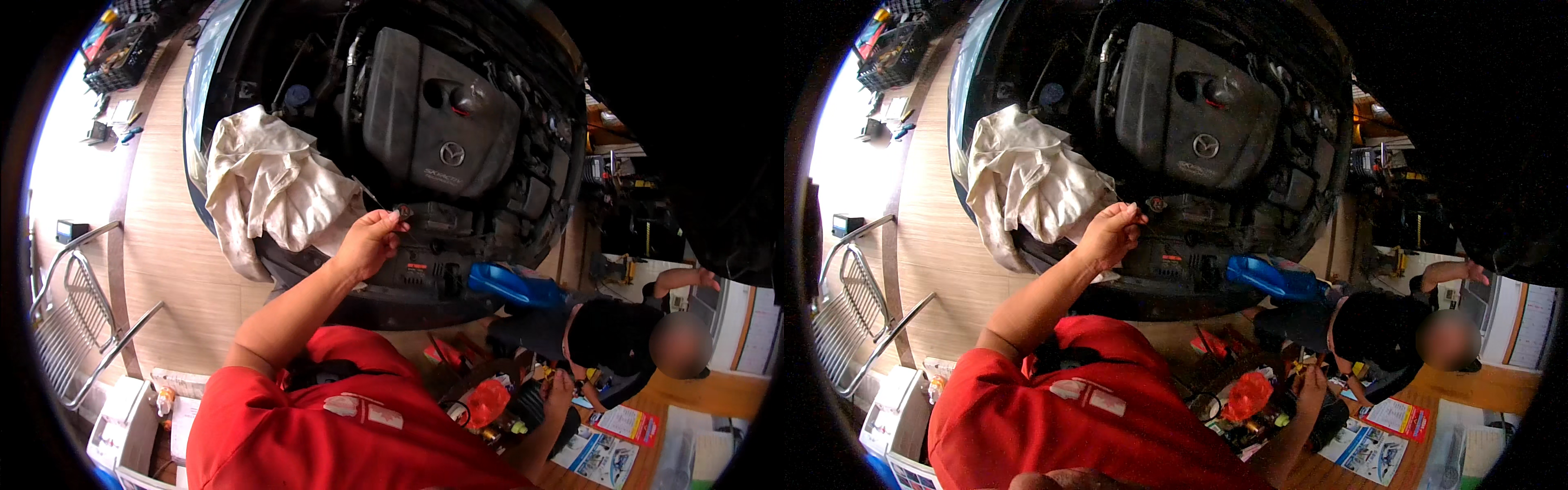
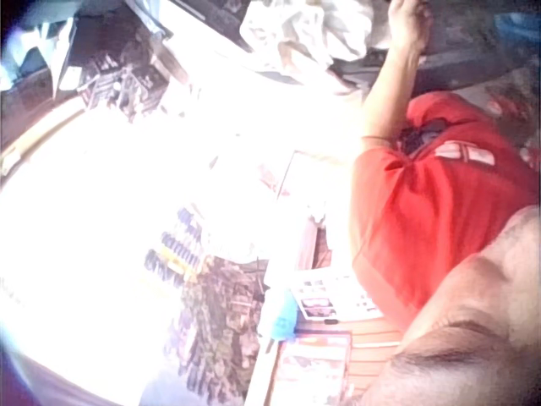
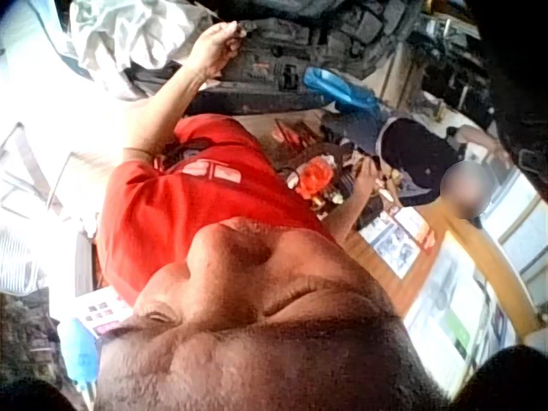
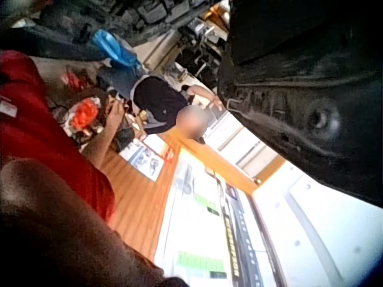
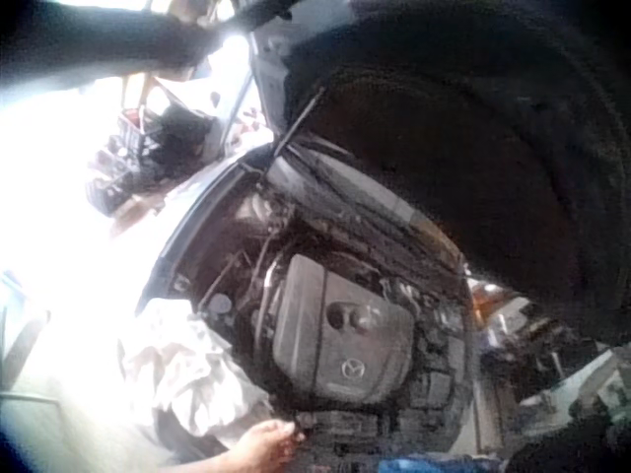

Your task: The person pours engine oil into a car's engine and checks the oil level using the dipstick. They then remove the air filter housing, take out the old air filter, and replace it with a new one before reassembling the housing.

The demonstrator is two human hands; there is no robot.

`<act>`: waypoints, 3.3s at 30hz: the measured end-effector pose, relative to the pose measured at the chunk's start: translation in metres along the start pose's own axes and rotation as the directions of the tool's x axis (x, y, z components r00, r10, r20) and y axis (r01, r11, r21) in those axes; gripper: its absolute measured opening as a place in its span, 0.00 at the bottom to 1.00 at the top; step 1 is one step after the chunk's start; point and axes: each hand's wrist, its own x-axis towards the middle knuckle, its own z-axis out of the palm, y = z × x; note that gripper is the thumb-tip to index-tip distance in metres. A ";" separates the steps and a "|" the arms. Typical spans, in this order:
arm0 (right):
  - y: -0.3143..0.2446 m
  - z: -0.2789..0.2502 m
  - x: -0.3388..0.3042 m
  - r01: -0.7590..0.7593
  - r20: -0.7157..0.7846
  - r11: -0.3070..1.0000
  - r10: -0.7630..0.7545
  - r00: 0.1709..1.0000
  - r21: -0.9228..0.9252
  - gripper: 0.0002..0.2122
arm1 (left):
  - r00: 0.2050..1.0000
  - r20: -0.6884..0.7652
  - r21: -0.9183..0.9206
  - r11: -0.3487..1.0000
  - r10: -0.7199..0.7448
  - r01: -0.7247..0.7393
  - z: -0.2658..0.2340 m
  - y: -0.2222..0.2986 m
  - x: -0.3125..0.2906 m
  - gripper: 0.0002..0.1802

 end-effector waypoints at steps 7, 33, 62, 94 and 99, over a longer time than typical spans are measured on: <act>0.008 -0.004 -0.009 0.074 -0.029 0.997 -0.075 0.997 -0.019 0.15 | 0.999 -0.020 -0.016 0.999 -0.036 0.036 -0.008 -0.004 0.004 0.10; 0.175 -0.131 -0.236 -0.117 -0.636 0.924 0.338 0.693 0.364 0.15 | 0.702 0.302 0.261 0.764 -0.645 0.590 0.174 -0.256 0.063 0.26; 0.411 -0.288 -0.169 -0.288 -0.538 0.706 0.690 0.485 0.646 0.15 | 0.487 0.098 0.531 0.460 -0.868 0.712 0.239 -0.699 0.183 0.30; 0.446 -0.315 -0.131 -0.357 -0.486 0.684 0.715 0.502 0.636 0.15 | 0.496 0.143 0.545 0.486 -0.857 0.683 0.254 -0.731 0.200 0.31; 0.433 -0.311 -0.159 -0.096 -0.593 0.751 0.586 0.552 0.653 0.11 | 0.516 0.217 0.667 0.511 -0.829 0.541 0.323 -0.680 0.147 0.35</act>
